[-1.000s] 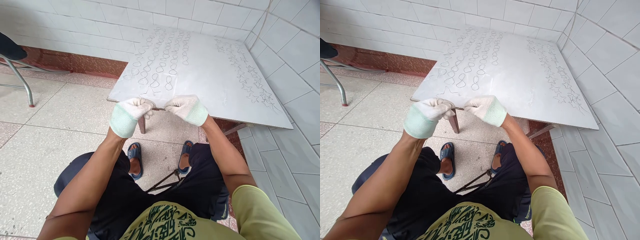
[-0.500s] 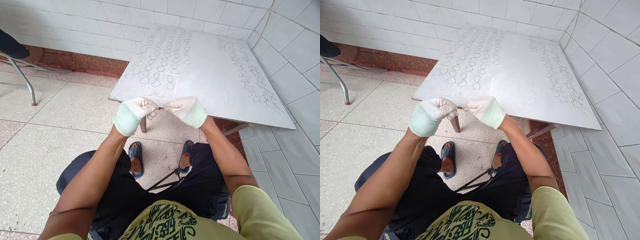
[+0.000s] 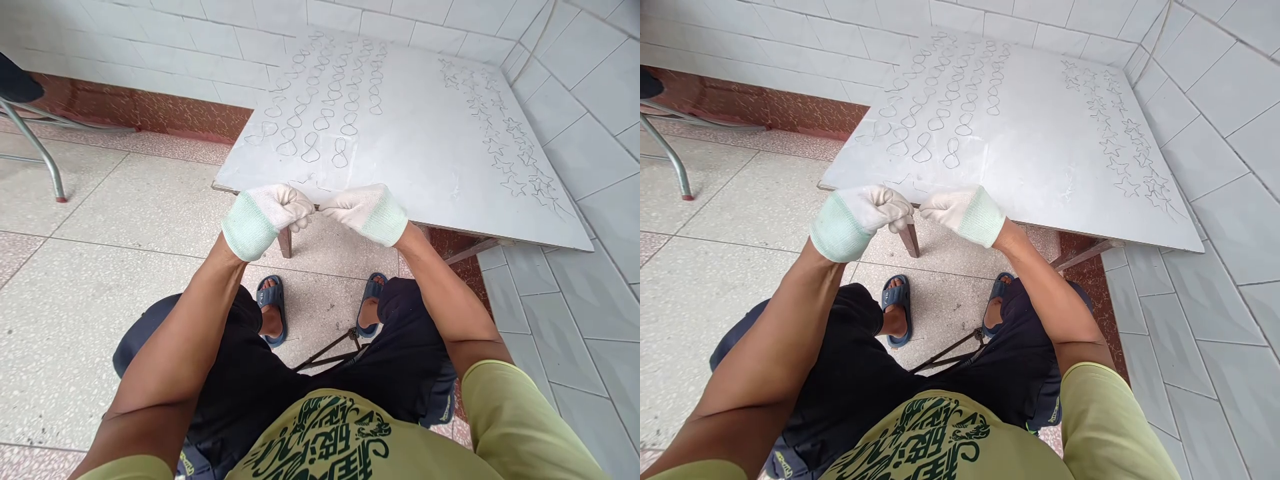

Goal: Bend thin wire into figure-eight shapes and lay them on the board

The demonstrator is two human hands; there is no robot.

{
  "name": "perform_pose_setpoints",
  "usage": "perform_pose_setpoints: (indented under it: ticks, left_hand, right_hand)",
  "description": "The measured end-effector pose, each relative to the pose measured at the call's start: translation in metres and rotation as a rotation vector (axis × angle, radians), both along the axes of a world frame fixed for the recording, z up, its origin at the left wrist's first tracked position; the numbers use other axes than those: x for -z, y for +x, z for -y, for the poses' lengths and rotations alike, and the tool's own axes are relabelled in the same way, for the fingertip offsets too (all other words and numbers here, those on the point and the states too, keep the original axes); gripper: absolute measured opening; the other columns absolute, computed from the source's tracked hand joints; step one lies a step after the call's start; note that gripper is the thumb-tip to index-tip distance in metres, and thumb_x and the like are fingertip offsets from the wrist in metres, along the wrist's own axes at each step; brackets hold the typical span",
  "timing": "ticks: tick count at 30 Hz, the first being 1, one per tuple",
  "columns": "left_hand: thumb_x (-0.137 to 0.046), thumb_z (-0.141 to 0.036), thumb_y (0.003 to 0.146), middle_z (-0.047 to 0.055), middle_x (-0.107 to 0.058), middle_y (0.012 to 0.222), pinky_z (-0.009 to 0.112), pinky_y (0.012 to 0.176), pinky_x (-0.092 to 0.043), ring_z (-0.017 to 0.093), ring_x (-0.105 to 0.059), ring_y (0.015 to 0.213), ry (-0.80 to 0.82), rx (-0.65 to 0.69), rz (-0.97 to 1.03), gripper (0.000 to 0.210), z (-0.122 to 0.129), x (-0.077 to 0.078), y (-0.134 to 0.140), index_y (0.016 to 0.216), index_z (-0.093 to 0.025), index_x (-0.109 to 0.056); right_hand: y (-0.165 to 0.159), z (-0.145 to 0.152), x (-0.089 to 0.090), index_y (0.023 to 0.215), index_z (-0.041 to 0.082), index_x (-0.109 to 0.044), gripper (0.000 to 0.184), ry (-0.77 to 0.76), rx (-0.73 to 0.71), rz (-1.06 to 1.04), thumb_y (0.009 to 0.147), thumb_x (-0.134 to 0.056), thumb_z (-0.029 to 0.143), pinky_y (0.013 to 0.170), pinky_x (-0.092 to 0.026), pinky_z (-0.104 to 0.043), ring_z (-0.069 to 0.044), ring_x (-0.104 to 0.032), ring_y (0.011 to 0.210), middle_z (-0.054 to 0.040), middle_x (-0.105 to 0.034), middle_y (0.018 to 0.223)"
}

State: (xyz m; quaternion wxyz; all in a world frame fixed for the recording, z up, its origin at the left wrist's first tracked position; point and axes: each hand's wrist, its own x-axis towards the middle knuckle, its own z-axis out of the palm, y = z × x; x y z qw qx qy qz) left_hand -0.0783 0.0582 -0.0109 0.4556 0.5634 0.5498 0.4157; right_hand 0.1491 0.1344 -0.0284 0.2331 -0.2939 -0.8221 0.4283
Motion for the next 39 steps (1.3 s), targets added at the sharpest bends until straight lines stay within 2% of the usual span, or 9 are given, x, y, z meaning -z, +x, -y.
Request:
perform_pose_setpoints:
  ticks: [3, 6, 9, 14, 18, 25, 35, 39]
  left_hand:
    - [-0.079, -0.022, 0.087, 0.003, -0.071, 0.066, 0.024, 0.055, -0.048, 0.012, -0.06, 0.056, 0.041, 0.013, -0.026, 0.015, -0.001, -0.002, -0.005, 0.074, -0.018, -0.073]
    - [-0.075, -0.024, 0.087, 0.003, -0.071, 0.066, 0.024, 0.055, -0.047, 0.012, -0.06, 0.055, 0.058, 0.013, -0.061, 0.016, -0.001, -0.002, -0.009, 0.073, -0.018, -0.073]
    - [-0.073, -0.027, 0.086, 0.003, -0.071, 0.066, 0.024, 0.057, -0.05, 0.013, -0.062, 0.058, 0.084, 0.005, -0.079, 0.015, -0.001, -0.001, -0.01, 0.074, -0.019, -0.072]
    - [-0.072, -0.033, 0.083, 0.003, -0.068, 0.063, 0.024, 0.055, -0.047, 0.014, -0.062, 0.056, 0.116, 0.013, -0.138, 0.02, 0.002, -0.005, -0.01, 0.067, -0.02, -0.068]
    - [-0.075, -0.034, 0.082, 0.003, -0.068, 0.06, 0.024, 0.05, -0.043, 0.013, -0.06, 0.05, 0.084, 0.019, -0.173, 0.02, 0.004, -0.009, -0.009, 0.069, -0.02, -0.071]
    - [-0.075, -0.029, 0.08, 0.004, -0.073, 0.064, 0.022, 0.053, -0.049, 0.014, -0.063, 0.055, 0.016, 0.022, -0.157, 0.011, 0.001, -0.003, -0.011, 0.077, -0.018, -0.076]
    - [-0.073, -0.021, 0.085, 0.006, -0.074, 0.068, 0.023, 0.052, -0.05, 0.014, -0.062, 0.055, -0.029, 0.026, -0.103, 0.012, 0.006, -0.001, 0.003, 0.073, -0.018, -0.073]
    - [-0.075, -0.021, 0.084, 0.005, -0.073, 0.067, 0.022, 0.051, -0.049, 0.014, -0.064, 0.057, -0.029, 0.001, -0.098, 0.011, 0.004, -0.001, 0.004, 0.074, -0.018, -0.073]
  right_hand:
    - [0.006, 0.008, -0.019, 0.106, 0.02, -0.09, 0.022, -0.006, 0.063, -0.04, 0.101, -0.073, 0.033, 0.099, -0.061, -0.036, -0.022, -0.08, 0.102, -0.0051, -0.089, 0.108]
    - [0.013, 0.013, -0.027, 0.085, 0.021, -0.085, 0.024, 0.069, 0.131, 0.029, 0.1, -0.071, 0.031, 0.087, -0.058, -0.034, -0.02, -0.077, 0.086, -0.0031, -0.084, 0.086]
    - [0.012, 0.015, -0.023, 0.076, 0.02, -0.079, 0.029, 0.116, 0.166, 0.032, 0.101, -0.069, 0.031, 0.083, -0.055, -0.032, -0.018, -0.074, 0.082, -0.0027, -0.082, 0.083]
    - [0.003, 0.017, -0.016, 0.075, 0.021, -0.076, 0.026, 0.042, 0.201, -0.028, 0.099, -0.065, 0.027, 0.082, -0.054, -0.031, -0.017, -0.07, 0.08, -0.0018, -0.08, 0.082]
    - [0.001, 0.017, -0.015, 0.079, 0.022, -0.078, 0.024, 0.02, 0.202, -0.041, 0.098, -0.067, 0.03, 0.082, -0.055, -0.032, -0.017, -0.069, 0.078, -0.0016, -0.079, 0.081]
    - [-0.001, 0.014, -0.011, 0.079, 0.021, -0.077, 0.025, -0.005, 0.197, -0.047, 0.099, -0.068, 0.034, 0.08, -0.053, -0.031, -0.017, -0.069, 0.079, -0.0019, -0.078, 0.08]
    - [-0.006, 0.018, -0.018, 0.081, 0.02, -0.078, 0.021, -0.075, 0.194, -0.055, 0.098, -0.07, 0.031, 0.076, -0.053, -0.03, -0.016, -0.066, 0.079, -0.0022, -0.078, 0.082]
    - [-0.006, 0.018, -0.02, 0.077, 0.021, -0.075, 0.026, -0.071, 0.205, -0.043, 0.1, -0.07, 0.032, 0.076, -0.054, -0.03, -0.016, -0.066, 0.076, -0.002, -0.075, 0.078]
